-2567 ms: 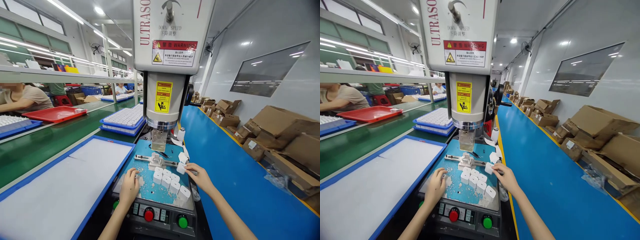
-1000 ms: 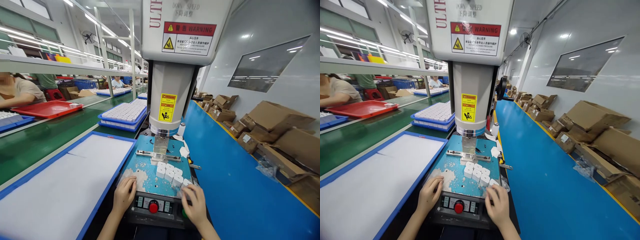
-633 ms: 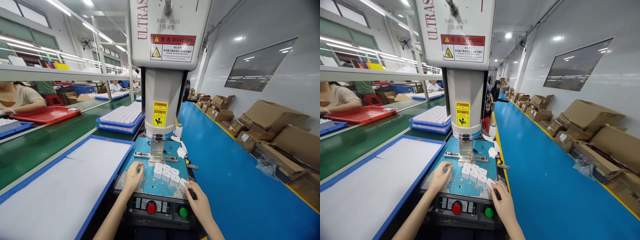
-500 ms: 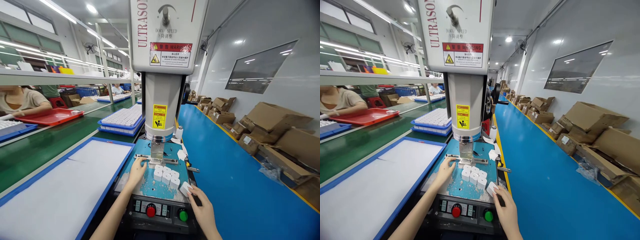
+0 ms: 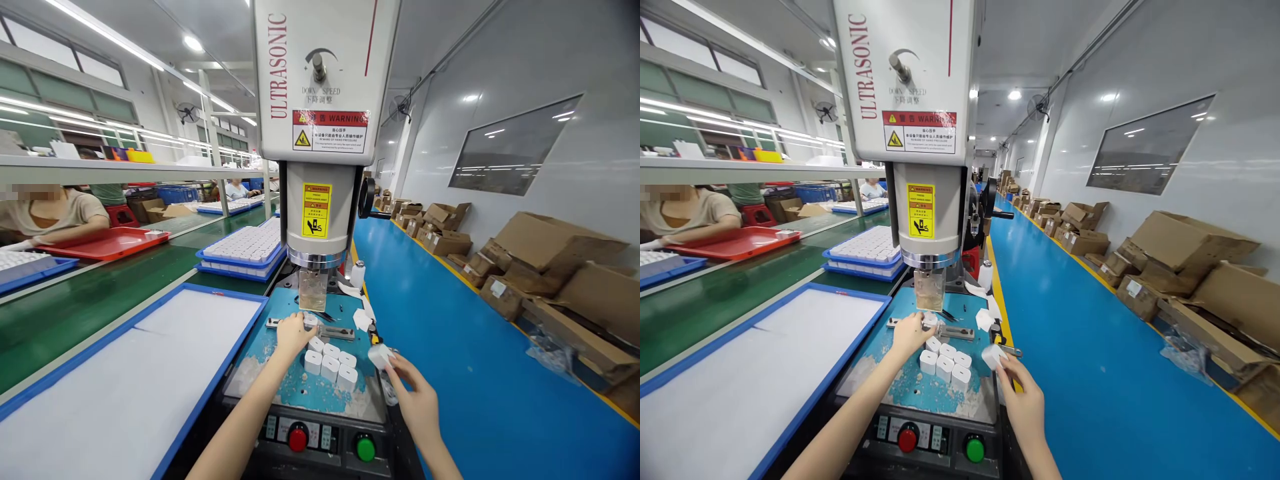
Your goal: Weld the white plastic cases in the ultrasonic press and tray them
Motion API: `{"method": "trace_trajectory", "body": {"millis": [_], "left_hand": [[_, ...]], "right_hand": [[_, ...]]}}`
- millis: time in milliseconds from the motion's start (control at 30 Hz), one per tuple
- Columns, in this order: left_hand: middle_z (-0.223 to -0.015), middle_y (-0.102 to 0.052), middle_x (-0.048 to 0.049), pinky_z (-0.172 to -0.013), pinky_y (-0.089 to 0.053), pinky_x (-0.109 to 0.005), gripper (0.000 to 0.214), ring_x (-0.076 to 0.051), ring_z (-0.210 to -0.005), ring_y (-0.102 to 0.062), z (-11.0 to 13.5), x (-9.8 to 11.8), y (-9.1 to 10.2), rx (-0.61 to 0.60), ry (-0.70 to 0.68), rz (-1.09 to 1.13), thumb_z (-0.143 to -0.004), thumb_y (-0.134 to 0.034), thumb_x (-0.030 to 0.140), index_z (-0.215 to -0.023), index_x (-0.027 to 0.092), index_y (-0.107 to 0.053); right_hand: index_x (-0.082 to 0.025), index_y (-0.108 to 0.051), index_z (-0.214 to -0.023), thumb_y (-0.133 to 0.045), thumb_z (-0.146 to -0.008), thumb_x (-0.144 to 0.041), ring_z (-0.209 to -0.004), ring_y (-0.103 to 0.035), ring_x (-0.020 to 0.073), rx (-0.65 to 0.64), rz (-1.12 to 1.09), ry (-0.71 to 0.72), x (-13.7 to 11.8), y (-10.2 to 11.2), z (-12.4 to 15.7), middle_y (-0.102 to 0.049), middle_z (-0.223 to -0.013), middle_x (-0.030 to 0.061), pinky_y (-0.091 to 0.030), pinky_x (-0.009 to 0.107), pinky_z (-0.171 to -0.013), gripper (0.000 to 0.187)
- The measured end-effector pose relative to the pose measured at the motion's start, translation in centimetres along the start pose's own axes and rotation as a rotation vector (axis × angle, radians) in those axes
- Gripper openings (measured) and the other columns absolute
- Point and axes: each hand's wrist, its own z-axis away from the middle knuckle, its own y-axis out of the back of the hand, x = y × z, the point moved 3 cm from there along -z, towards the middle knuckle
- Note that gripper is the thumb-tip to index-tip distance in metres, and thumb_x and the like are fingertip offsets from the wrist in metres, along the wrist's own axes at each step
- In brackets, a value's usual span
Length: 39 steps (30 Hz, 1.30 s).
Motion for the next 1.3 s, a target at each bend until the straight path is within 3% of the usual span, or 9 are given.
{"method": "trace_trajectory", "body": {"millis": [167, 233, 367, 467, 667, 900, 1000, 1133, 1300], "left_hand": [[-0.084, -0.068, -0.0113, -0.070, -0.041, -0.031, 0.044, -0.026, -0.082, -0.065, -0.6, 0.4, 0.2, -0.005, 0.082, 0.023, -0.076, -0.056, 0.049, -0.106, 0.017, -0.058], [-0.082, -0.069, -0.0093, -0.067, -0.039, -0.029, 0.038, -0.024, -0.080, -0.065, -0.5, 0.0, 0.6, 0.000, 0.115, 0.057, -0.078, -0.054, 0.049, -0.100, 0.018, -0.059], [-0.077, -0.068, -0.0042, -0.064, -0.038, -0.025, 0.026, -0.018, -0.076, -0.064, 0.1, -1.3, 1.3, 0.021, 0.146, 0.149, -0.085, -0.045, 0.043, -0.081, 0.020, -0.058], [-0.080, -0.068, -0.0016, -0.062, -0.038, -0.022, 0.017, -0.015, -0.072, -0.063, 0.1, -2.0, 1.5, 0.024, 0.136, 0.212, -0.083, -0.048, 0.034, -0.087, 0.020, -0.057], [-0.090, -0.067, -0.0042, -0.071, -0.042, -0.025, 0.033, -0.018, -0.081, -0.062, -0.6, -1.8, 1.0, 0.019, 0.074, 0.295, -0.069, -0.065, 0.035, -0.096, 0.018, -0.060], [-0.098, -0.066, -0.0057, -0.074, -0.046, -0.025, 0.033, -0.015, -0.079, -0.063, -0.8, -2.4, 2.3, 0.126, 0.140, 0.421, -0.082, -0.049, 0.041, -0.102, 0.017, -0.061], [-0.101, -0.065, -0.0070, -0.074, -0.047, -0.026, 0.038, -0.017, -0.081, -0.064, 0.7, -4.3, 3.6, 0.159, 0.212, 0.433, -0.081, -0.049, 0.042, -0.108, 0.017, -0.058], [-0.109, -0.061, -0.0108, -0.079, -0.046, -0.032, 0.052, -0.023, -0.095, -0.061, 4.4, -7.1, 4.5, 0.190, 0.306, 0.332, -0.076, -0.055, 0.043, -0.119, 0.015, -0.049], [-0.105, -0.061, -0.0088, -0.076, -0.046, -0.033, 0.040, -0.025, -0.095, -0.061, 7.6, -8.8, 4.2, 0.202, 0.331, 0.161, -0.080, -0.049, 0.048, -0.109, 0.020, -0.050]], "right_hand": [[-0.023, -0.068, -0.090, -0.058, -0.079, -0.043, -0.089, -0.068, 0.0272, -0.270, 0.063, 0.107, -2.9, -5.6, -7.0, -0.069, -0.106, 0.0086, -0.055, 0.042, -0.081, 0.024], [-0.024, -0.066, -0.091, -0.055, -0.080, -0.038, -0.086, -0.069, 0.0254, -0.362, 0.097, 0.143, -3.4, -8.4, -8.6, -0.070, -0.104, 0.0069, -0.055, 0.041, -0.079, 0.021], [-0.024, -0.065, -0.090, -0.054, -0.079, -0.033, -0.081, -0.069, 0.0221, -0.500, 0.110, 0.197, -3.8, -13.1, -9.8, -0.071, -0.099, 0.0040, -0.054, 0.034, -0.070, 0.018], [-0.024, -0.066, -0.087, -0.055, -0.077, -0.032, -0.077, -0.069, 0.0225, -0.555, 0.138, 0.219, -4.0, -15.1, -9.8, -0.072, -0.093, 0.0035, -0.052, 0.032, -0.066, 0.016], [-0.024, -0.066, -0.088, -0.053, -0.079, -0.033, -0.073, -0.067, 0.0228, -0.578, 0.202, 0.224, -4.0, -15.8, -9.8, -0.072, -0.083, 0.0034, -0.049, 0.031, -0.062, 0.018], [-0.024, -0.065, -0.095, -0.051, -0.082, -0.033, -0.075, -0.067, 0.0218, -0.592, 0.222, 0.237, -3.6, -15.7, -9.8, -0.071, -0.082, 0.0028, -0.050, 0.030, -0.065, 0.022], [-0.024, -0.066, -0.096, -0.052, -0.082, -0.032, -0.076, -0.067, 0.0216, -0.601, 0.229, 0.245, -3.7, -15.8, -9.8, -0.072, -0.085, 0.0032, -0.050, 0.030, -0.066, 0.022], [-0.024, -0.067, -0.100, -0.050, -0.084, -0.031, -0.081, -0.067, 0.0218, -0.604, 0.238, 0.249, -3.9, -16.1, -9.7, -0.071, -0.095, 0.0043, -0.051, 0.030, -0.069, 0.024], [-0.024, -0.067, -0.102, -0.049, -0.085, -0.030, -0.084, -0.067, 0.0219, -0.617, 0.274, 0.268, -4.1, -17.4, -9.1, -0.071, -0.101, 0.0046, -0.051, 0.031, -0.074, 0.026]]}}
